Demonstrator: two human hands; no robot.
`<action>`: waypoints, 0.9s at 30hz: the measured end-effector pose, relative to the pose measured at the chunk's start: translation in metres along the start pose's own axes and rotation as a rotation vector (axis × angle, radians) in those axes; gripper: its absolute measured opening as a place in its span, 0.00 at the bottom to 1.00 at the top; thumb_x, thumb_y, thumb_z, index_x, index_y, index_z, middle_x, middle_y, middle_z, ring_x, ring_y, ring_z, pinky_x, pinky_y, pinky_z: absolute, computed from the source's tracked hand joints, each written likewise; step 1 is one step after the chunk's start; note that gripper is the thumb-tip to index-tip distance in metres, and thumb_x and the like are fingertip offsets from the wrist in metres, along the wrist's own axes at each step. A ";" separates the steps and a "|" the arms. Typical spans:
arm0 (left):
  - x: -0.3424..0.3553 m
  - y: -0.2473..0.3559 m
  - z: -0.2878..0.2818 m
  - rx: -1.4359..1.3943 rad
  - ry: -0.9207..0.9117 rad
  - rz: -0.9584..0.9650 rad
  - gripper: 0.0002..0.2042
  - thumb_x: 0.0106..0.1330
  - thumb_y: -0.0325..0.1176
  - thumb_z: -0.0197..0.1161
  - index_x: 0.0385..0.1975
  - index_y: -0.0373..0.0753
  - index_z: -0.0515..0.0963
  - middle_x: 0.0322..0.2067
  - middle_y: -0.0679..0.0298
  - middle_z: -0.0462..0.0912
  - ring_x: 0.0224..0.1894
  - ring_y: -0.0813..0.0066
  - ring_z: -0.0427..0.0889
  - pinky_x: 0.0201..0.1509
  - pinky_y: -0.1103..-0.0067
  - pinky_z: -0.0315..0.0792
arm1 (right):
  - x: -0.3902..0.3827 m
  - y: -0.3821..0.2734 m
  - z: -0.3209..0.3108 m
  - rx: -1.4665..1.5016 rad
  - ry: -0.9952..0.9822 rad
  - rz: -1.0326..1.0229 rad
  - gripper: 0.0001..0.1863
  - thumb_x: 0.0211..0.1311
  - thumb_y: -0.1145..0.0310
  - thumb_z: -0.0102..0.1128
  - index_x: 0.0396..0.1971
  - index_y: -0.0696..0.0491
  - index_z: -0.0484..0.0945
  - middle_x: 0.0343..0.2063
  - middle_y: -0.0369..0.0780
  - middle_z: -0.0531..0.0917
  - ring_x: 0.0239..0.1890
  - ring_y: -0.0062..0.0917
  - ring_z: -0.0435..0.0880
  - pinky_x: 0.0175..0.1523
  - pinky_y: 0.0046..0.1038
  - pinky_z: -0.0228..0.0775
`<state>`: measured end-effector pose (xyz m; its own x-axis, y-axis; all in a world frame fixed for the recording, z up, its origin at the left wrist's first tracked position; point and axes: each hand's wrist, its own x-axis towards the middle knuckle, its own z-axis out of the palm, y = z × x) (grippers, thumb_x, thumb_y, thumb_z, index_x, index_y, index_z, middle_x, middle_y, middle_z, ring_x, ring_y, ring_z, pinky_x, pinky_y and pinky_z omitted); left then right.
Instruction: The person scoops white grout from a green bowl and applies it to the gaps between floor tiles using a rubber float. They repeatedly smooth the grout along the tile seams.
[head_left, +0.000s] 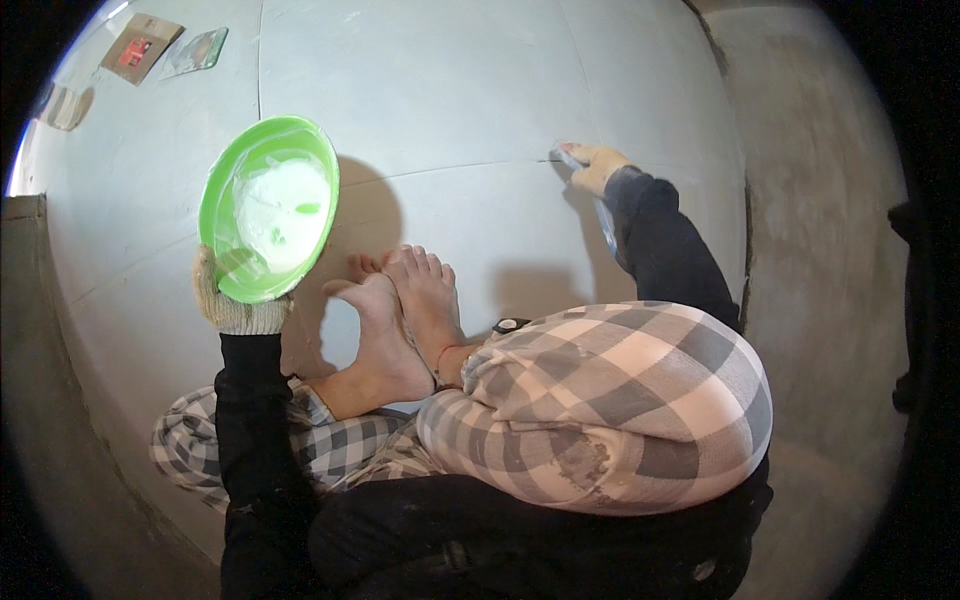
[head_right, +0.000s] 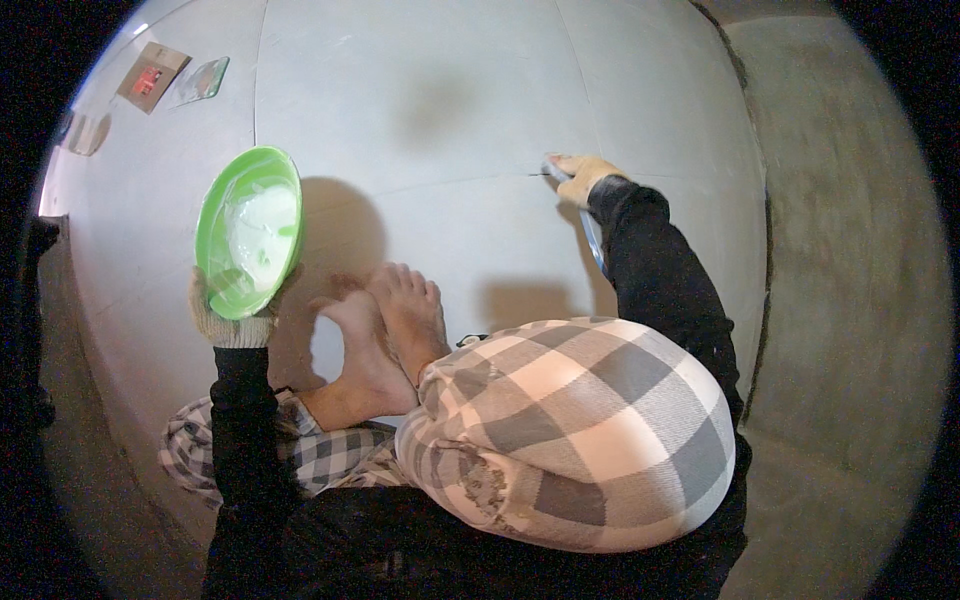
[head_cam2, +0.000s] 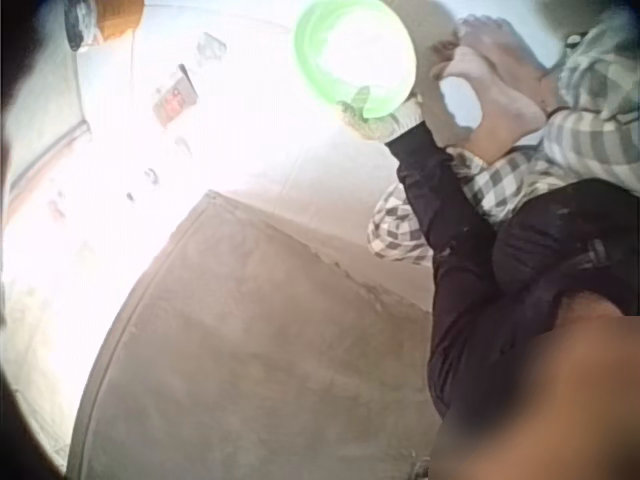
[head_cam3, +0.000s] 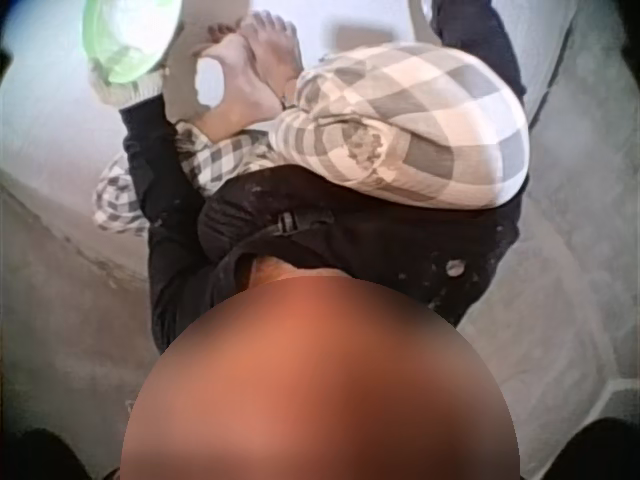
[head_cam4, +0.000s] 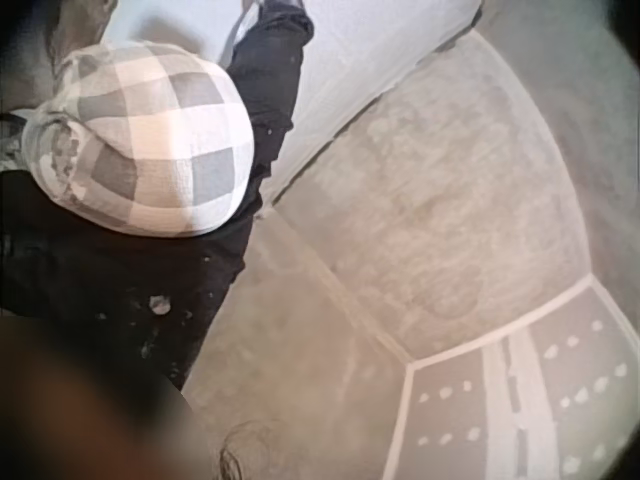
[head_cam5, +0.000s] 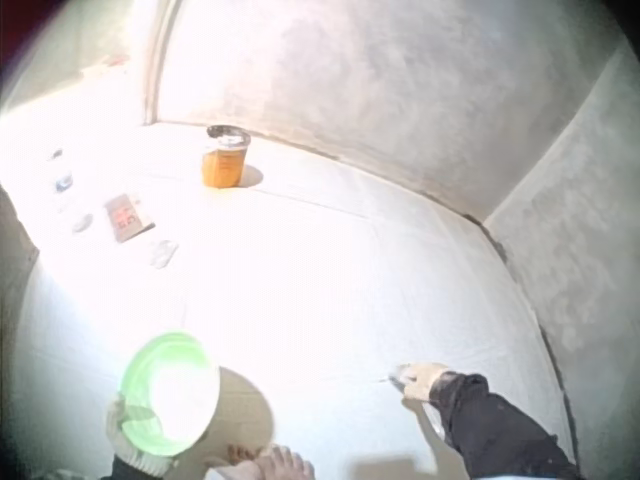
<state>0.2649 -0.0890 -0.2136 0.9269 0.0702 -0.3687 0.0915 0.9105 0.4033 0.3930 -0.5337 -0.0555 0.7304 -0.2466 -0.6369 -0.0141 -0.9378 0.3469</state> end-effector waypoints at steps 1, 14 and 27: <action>-0.001 0.000 -0.001 -0.050 0.005 -0.012 0.39 0.67 0.60 0.47 0.72 0.40 0.55 0.69 0.45 0.58 0.66 0.38 0.65 0.65 0.38 0.63 | -0.012 -0.007 0.010 -0.137 0.151 -0.105 0.30 0.60 0.65 0.56 0.65 0.34 0.69 0.64 0.37 0.72 0.60 0.33 0.76 0.66 0.36 0.66; -0.003 0.002 0.002 -0.028 0.094 0.029 0.33 0.70 0.53 0.49 0.69 0.38 0.61 0.67 0.49 0.64 0.65 0.47 0.69 0.65 0.49 0.68 | 0.001 -0.020 0.025 -0.595 0.535 -0.543 0.14 0.67 0.62 0.53 0.50 0.34 0.81 0.63 0.32 0.73 0.58 0.36 0.72 0.66 0.44 0.57; -0.006 0.002 0.009 -0.047 0.022 -0.093 0.32 0.69 0.48 0.54 0.68 0.37 0.59 0.64 0.47 0.66 0.63 0.49 0.71 0.62 0.53 0.74 | 0.015 0.064 0.019 0.605 0.043 -0.204 0.42 0.45 0.59 0.64 0.67 0.44 0.68 0.41 0.44 0.82 0.40 0.31 0.80 0.49 0.32 0.73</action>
<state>0.2623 -0.0914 -0.2032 0.9070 -0.0073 -0.4210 0.1594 0.9314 0.3273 0.3898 -0.6019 -0.0556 0.7857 -0.0504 -0.6165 -0.2456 -0.9402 -0.2361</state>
